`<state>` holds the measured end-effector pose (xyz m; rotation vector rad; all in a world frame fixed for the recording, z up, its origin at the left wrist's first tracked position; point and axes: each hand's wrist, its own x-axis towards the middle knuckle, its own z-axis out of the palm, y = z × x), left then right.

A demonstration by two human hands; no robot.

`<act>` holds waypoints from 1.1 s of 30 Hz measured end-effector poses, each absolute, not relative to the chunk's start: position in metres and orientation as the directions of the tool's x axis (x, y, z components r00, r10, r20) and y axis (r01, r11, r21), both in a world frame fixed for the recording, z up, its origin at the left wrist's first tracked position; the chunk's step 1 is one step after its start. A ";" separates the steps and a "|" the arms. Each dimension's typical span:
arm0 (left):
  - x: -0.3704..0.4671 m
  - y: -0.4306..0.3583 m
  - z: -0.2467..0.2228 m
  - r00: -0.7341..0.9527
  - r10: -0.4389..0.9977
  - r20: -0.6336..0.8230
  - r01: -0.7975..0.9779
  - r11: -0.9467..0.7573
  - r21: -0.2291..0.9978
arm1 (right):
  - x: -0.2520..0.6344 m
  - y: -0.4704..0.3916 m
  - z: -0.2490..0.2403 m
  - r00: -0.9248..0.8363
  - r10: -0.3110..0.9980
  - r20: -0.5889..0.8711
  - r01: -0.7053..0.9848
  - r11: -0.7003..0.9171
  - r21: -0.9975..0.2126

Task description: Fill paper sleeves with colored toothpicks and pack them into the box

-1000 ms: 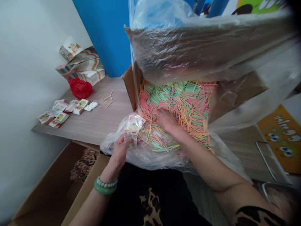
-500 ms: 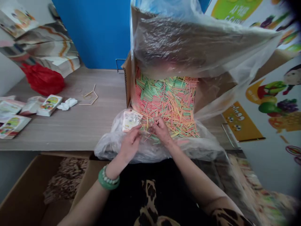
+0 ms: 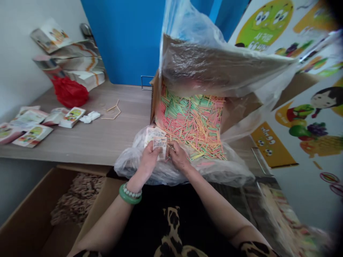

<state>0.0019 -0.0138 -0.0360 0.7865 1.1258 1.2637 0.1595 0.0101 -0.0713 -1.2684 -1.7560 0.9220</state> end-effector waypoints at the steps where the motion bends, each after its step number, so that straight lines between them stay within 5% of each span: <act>1: 0.001 -0.016 -0.035 -0.042 0.972 -0.231 -0.353 0.202 0.913 | 0.160 0.011 -0.071 -0.249 0.955 0.163 0.399 0.254 -0.881; 7: 0.004 -0.019 -0.027 -0.077 0.975 -0.210 -0.281 0.181 0.942 | 0.173 0.028 -0.047 0.006 1.000 0.023 0.013 0.023 -1.000; 14: 0.022 -0.004 -0.013 -0.113 0.988 -0.106 0.075 0.115 0.991 | 0.183 0.028 0.007 -0.093 0.991 0.094 -0.499 0.036 -0.866; 25: 0.047 -0.001 -0.012 -0.025 0.978 -0.209 0.135 0.210 0.968 | 0.184 0.024 0.030 0.140 0.963 0.232 -0.404 0.269 -0.874; 33: 0.045 0.001 -0.010 0.037 0.961 -0.275 0.027 0.274 0.961 | 0.173 0.019 0.015 0.022 0.986 0.165 -0.225 0.165 -0.960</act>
